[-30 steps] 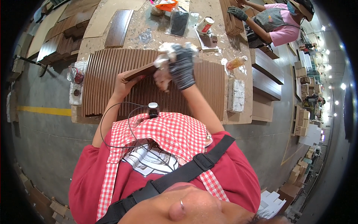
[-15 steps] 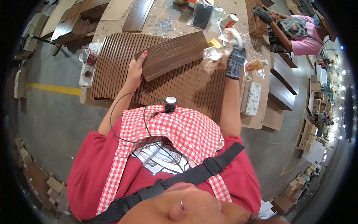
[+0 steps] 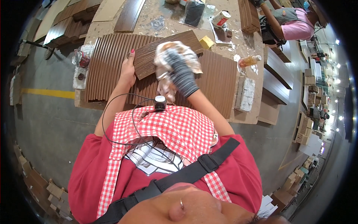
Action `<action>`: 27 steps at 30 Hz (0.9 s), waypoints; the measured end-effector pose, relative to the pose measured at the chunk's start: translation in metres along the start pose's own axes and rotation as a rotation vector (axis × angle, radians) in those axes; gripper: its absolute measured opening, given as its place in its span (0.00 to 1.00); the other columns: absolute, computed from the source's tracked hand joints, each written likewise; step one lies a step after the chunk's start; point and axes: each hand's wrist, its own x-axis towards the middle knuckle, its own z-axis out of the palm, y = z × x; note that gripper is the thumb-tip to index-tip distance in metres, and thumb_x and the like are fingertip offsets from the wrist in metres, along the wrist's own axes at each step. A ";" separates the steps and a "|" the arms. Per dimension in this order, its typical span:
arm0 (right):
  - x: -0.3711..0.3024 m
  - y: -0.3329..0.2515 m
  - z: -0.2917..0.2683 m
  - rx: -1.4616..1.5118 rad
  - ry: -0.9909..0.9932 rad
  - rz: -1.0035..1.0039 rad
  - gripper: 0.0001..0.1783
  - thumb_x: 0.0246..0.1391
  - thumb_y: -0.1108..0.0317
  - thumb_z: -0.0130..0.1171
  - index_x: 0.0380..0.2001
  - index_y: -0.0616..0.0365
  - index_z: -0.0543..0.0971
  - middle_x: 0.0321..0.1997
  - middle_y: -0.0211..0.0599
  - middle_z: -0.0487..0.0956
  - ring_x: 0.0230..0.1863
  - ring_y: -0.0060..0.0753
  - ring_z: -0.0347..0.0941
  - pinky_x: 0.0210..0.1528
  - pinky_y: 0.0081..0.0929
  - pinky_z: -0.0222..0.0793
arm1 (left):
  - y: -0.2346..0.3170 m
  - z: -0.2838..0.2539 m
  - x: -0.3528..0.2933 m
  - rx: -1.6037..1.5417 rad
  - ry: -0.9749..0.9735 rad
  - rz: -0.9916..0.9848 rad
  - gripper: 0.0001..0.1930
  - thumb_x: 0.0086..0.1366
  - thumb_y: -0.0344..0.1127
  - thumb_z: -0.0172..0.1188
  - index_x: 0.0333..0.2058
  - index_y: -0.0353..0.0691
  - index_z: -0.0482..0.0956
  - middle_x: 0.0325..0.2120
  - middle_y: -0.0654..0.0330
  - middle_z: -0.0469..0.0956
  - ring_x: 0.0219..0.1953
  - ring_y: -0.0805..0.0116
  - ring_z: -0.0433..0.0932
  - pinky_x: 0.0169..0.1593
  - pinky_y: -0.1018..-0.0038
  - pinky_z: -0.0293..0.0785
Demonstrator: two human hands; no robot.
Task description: The person cleans wooden panels by wiping their surfaces and edges with a sponge and a cloth.
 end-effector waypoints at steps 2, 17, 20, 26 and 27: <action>0.015 -0.013 -0.070 -0.919 0.239 -0.563 0.26 0.51 0.66 0.56 0.54 0.61 0.67 0.53 0.47 0.72 0.51 0.46 0.70 0.54 0.34 0.67 | -0.001 0.003 0.004 0.040 0.028 -0.007 0.24 0.67 0.51 0.48 0.46 0.33 0.69 0.40 0.54 0.75 0.40 0.65 0.76 0.43 0.67 0.74; -0.039 -0.083 -0.152 -0.230 0.582 -0.524 0.19 0.59 0.69 0.49 0.53 0.63 0.69 0.50 0.40 0.73 0.47 0.28 0.70 0.47 0.23 0.70 | 0.020 0.030 -0.055 -0.087 -0.078 -0.113 0.19 0.69 0.44 0.44 0.49 0.35 0.66 0.41 0.54 0.74 0.42 0.62 0.77 0.43 0.66 0.77; -0.032 -0.081 -0.171 -0.144 0.589 -0.535 0.19 0.60 0.67 0.48 0.53 0.62 0.69 0.51 0.41 0.73 0.48 0.30 0.70 0.49 0.25 0.69 | 0.013 0.038 -0.059 -0.200 -0.117 -0.338 0.16 0.68 0.37 0.46 0.49 0.33 0.64 0.41 0.53 0.72 0.38 0.65 0.79 0.40 0.70 0.81; -0.025 -0.077 -0.185 -0.408 0.538 -0.699 0.21 0.61 0.62 0.46 0.54 0.59 0.69 0.52 0.44 0.72 0.51 0.34 0.69 0.54 0.28 0.65 | 0.003 0.033 -0.062 -0.383 -0.222 -0.550 0.17 0.68 0.35 0.44 0.47 0.24 0.59 0.40 0.40 0.70 0.37 0.55 0.79 0.34 0.77 0.85; -0.028 -0.081 -0.174 -0.862 0.465 -0.833 0.21 0.60 0.63 0.47 0.54 0.59 0.69 0.52 0.44 0.72 0.51 0.34 0.68 0.54 0.28 0.64 | 0.004 0.031 -0.063 -0.432 -0.229 -0.581 0.18 0.68 0.35 0.43 0.47 0.22 0.59 0.39 0.39 0.70 0.36 0.55 0.80 0.33 0.77 0.85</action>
